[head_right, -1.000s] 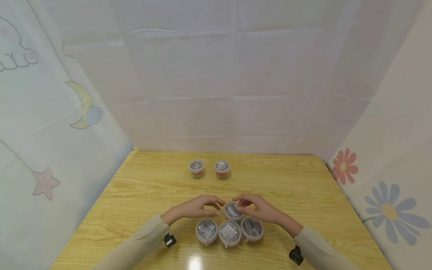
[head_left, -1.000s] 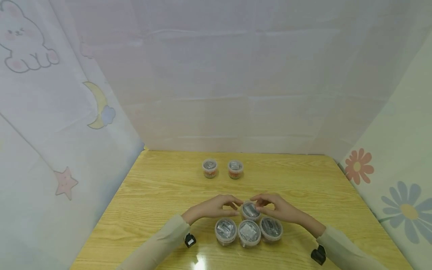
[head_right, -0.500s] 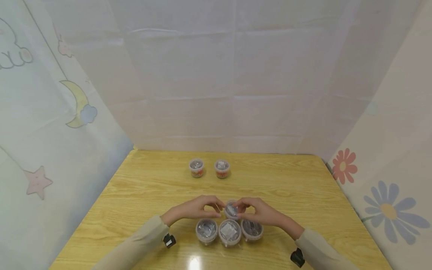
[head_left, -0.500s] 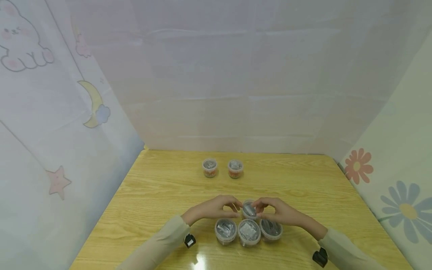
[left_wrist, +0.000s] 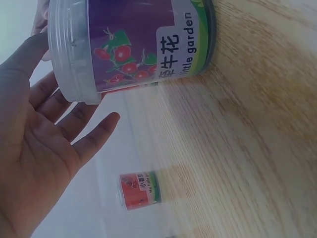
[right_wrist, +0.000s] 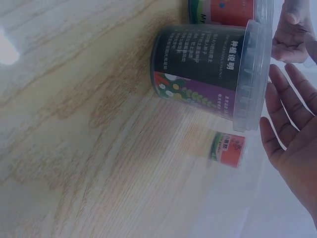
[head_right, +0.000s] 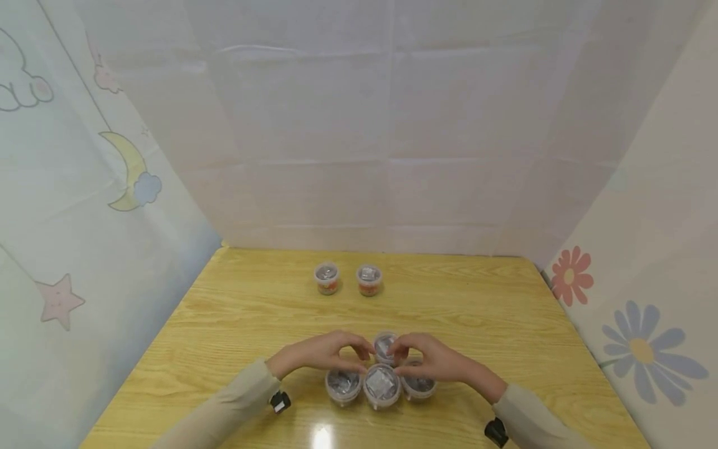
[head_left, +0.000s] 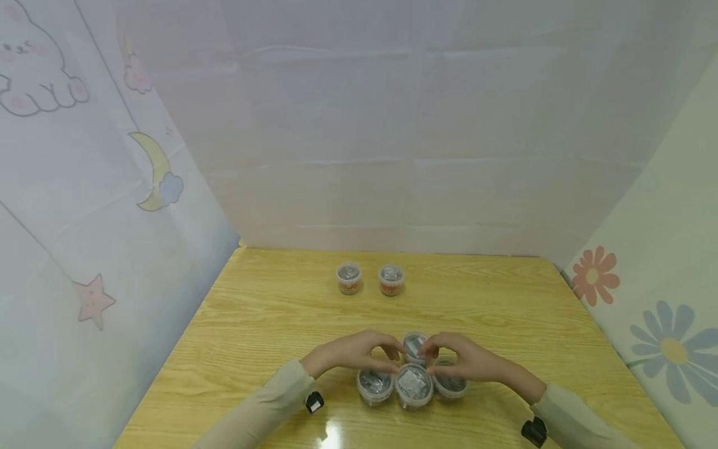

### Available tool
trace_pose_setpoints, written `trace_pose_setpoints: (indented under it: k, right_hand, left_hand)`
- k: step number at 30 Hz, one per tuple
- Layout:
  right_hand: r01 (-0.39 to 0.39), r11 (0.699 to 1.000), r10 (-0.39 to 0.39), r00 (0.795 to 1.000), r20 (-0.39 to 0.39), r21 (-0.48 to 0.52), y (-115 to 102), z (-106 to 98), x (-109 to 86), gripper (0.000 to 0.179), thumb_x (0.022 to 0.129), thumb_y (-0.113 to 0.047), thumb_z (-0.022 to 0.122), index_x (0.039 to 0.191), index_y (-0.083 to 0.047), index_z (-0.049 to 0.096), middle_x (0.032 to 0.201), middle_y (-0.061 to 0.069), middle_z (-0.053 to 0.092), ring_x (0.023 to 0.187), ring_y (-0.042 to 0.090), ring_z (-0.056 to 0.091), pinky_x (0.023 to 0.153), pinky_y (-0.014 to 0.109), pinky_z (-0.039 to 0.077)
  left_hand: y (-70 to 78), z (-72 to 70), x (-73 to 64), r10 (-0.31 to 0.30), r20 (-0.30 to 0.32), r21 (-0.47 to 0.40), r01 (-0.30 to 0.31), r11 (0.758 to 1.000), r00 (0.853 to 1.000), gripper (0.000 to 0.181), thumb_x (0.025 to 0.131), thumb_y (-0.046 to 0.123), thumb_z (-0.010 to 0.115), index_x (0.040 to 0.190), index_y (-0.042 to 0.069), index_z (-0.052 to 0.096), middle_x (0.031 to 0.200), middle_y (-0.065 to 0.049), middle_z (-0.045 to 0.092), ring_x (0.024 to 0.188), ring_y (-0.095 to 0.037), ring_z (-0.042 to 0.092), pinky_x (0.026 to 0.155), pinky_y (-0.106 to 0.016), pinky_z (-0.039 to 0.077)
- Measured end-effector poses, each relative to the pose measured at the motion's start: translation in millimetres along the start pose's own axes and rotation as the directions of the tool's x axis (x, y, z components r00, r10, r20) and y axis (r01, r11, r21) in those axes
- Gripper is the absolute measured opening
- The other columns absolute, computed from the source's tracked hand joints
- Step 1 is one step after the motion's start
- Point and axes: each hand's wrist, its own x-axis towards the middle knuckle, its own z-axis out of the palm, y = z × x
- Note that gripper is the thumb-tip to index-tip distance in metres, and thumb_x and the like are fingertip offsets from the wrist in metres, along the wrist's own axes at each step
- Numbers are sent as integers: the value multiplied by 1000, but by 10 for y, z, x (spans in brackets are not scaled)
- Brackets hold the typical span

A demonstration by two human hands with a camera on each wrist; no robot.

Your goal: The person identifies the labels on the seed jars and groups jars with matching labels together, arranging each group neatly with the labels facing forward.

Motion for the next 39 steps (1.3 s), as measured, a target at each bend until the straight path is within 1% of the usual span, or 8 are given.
trace_pose_setpoints:
  k: [4, 8, 12, 16, 21, 26, 34, 39]
  right_hand:
    - [-3, 1000, 3, 1000, 21, -18, -31, 8, 2, 36, 85, -18, 68, 118, -8, 57, 97, 1, 63, 86, 13, 59, 71, 32, 53]
    - [-12, 993, 15, 1000, 28, -119, -73, 26, 7, 37, 84, -25, 70, 117, -14, 59, 98, -6, 63, 85, 7, 58, 72, 29, 50]
    - [0, 962, 4, 1000, 13, -273, -116, 48, 0, 39, 81, -35, 71, 115, -20, 60, 98, -14, 61, 84, 2, 56, 77, 32, 44]
    - [4, 933, -5, 1000, -2, -360, -142, 70, -8, 41, 79, -41, 71, 114, -23, 60, 99, -18, 60, 85, -1, 54, 83, 40, 41]
    - [-14, 927, 14, 1000, -4, -374, -161, 86, -5, 43, 77, -43, 72, 114, -24, 61, 100, -20, 60, 86, -2, 53, 87, 45, 39]
    - [-34, 921, 33, 999, -9, -387, -173, 97, -3, 45, 75, -46, 73, 113, -24, 61, 99, -21, 61, 87, -3, 53, 88, 45, 39]
    - [-55, 899, 55, 998, -13, -434, -200, 111, -7, 50, 73, -50, 73, 114, -23, 62, 100, -22, 60, 90, -2, 53, 90, 47, 40]
    - [-48, 881, 43, 999, -20, -470, -241, 136, -7, 54, 72, -55, 72, 115, -24, 62, 99, -21, 60, 91, 0, 53, 91, 47, 40]
  left_hand:
    - [27, 12, 1, -3, 16, 29, 3, 1000, 1000, 47, 91, 39, 58, 131, 16, 50, 114, 3, 63, 103, 0, 57, 87, -16, 47]
    - [30, 36, 2, -13, 21, 47, 12, 999, 1000, 48, 90, 40, 59, 131, 18, 50, 115, 5, 62, 102, 1, 56, 84, -14, 47]
    - [20, 64, 5, -6, 23, 67, 5, 998, 1000, 49, 90, 42, 58, 131, 18, 50, 117, 7, 62, 102, 3, 56, 82, -10, 46]
    - [24, 81, 7, 11, 26, 96, -14, 995, 1000, 49, 90, 44, 56, 132, 19, 49, 117, 9, 62, 101, 3, 56, 83, -10, 46]
    - [24, 108, 5, 10, 31, 112, -13, 994, 999, 49, 90, 45, 56, 132, 21, 49, 115, 10, 62, 101, 4, 57, 84, -11, 45]
    - [35, 124, 3, 7, 33, 127, -11, 992, 999, 50, 89, 46, 57, 132, 22, 49, 114, 9, 63, 99, 4, 57, 82, -10, 46]
    - [61, 132, 8, -5, 40, 150, -1, 989, 999, 53, 87, 46, 60, 133, 22, 49, 112, 8, 64, 97, 4, 58, 80, -8, 45]
    - [82, 139, 4, 1, 29, 168, -6, 986, 1000, 54, 86, 46, 62, 132, 21, 49, 111, 7, 65, 97, 3, 58, 81, -7, 45]
